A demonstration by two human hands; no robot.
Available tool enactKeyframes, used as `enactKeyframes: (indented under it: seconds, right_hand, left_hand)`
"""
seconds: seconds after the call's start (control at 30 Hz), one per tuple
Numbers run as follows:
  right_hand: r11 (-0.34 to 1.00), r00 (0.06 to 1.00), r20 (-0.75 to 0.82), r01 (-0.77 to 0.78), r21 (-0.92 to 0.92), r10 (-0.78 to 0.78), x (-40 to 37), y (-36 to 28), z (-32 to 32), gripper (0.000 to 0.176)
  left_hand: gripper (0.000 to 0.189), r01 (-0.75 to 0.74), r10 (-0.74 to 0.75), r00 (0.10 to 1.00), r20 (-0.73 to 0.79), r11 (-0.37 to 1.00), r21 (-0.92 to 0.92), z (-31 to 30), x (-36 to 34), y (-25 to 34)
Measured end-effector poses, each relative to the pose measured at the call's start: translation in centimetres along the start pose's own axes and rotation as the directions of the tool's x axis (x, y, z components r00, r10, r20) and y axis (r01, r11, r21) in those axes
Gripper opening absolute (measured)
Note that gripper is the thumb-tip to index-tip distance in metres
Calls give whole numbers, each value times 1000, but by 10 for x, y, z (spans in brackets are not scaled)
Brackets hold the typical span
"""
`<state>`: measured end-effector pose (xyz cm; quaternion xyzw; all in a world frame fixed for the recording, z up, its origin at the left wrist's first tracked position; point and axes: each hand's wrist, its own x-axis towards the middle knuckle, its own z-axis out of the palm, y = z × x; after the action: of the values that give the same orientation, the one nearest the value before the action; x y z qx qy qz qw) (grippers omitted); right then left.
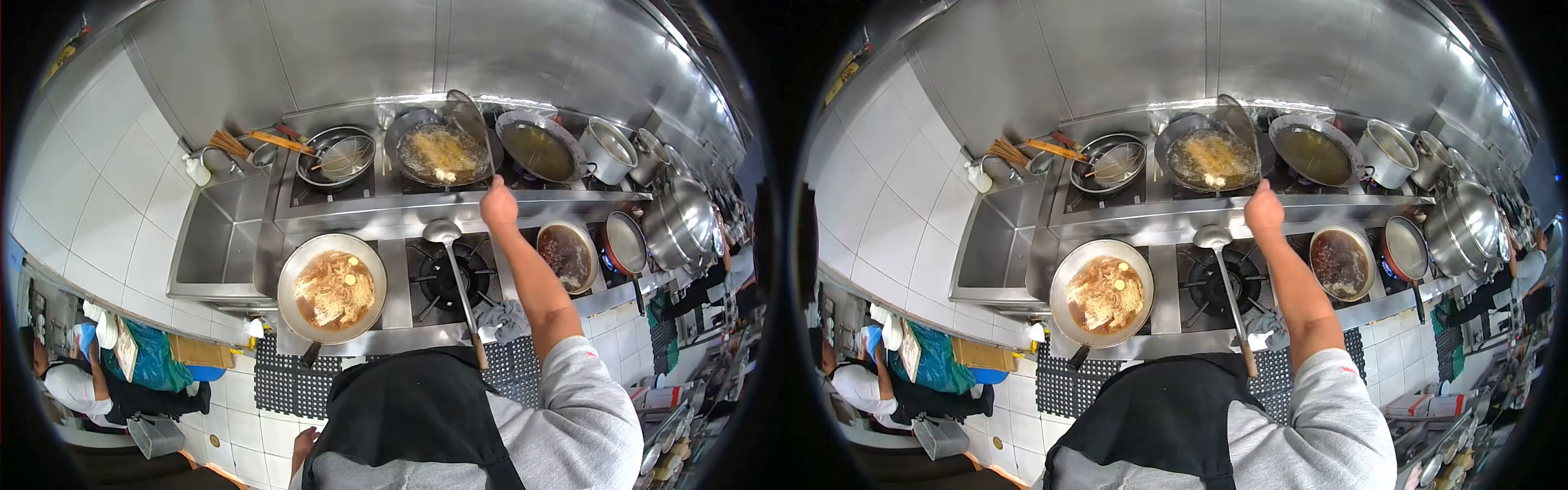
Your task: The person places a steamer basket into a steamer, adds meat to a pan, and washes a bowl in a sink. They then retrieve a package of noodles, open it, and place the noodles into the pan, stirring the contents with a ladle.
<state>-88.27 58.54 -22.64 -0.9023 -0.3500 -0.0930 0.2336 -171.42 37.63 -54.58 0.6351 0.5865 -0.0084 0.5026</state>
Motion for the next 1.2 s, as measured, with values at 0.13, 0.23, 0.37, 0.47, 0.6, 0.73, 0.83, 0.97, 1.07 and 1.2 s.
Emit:
enactKeyframes:
  seconds: [0.13,0.23,0.37,0.47,0.6,0.73,0.83,0.97,1.07,1.2]
  right_hand:
    - [997,1000,-10,6,-72,-7,22,17,10,19]
    - [999,1000,2,-10,-38,10,15,15,1,27]
    - [994,1000,0,-18,103,18,-26,15,-30,40]
    - [913,947,-211,296,280,-242,-23,82,-1,35]
    - [730,949,308,-161,664,-71,-29,99,-29,36]
    - [685,876,479,-319,655,-51,-23,80,-59,27]
    - [611,785,613,-442,657,-90,2,78,-47,26]
    - [263,538,842,-817,514,27,24,45,-65,13]
    - [117,447,894,-888,444,5,19,33,-88,21]
    - [-88,407,912,-912,401,-58,22,36,-73,25]
  left_hand:
    - [56,119,-112,992,50,775,-621,2,13,-19]
    - [51,444,-517,841,158,494,-747,-4,-9,25]
    - [51,446,-550,823,145,464,-765,0,-28,40]
    - [50,458,-559,814,156,453,-765,0,-41,44]
    - [51,470,-539,827,160,505,-724,-4,-49,46]
    - [52,450,-483,865,138,622,-641,-18,-51,62]
    - [53,416,-436,894,100,729,-544,-37,-42,91]
    - [54,393,-485,871,84,582,-712,-44,-7,83]
    - [53,374,-519,854,42,555,-743,-52,-4,99]
    - [49,380,-513,856,64,542,-749,-45,-17,99]
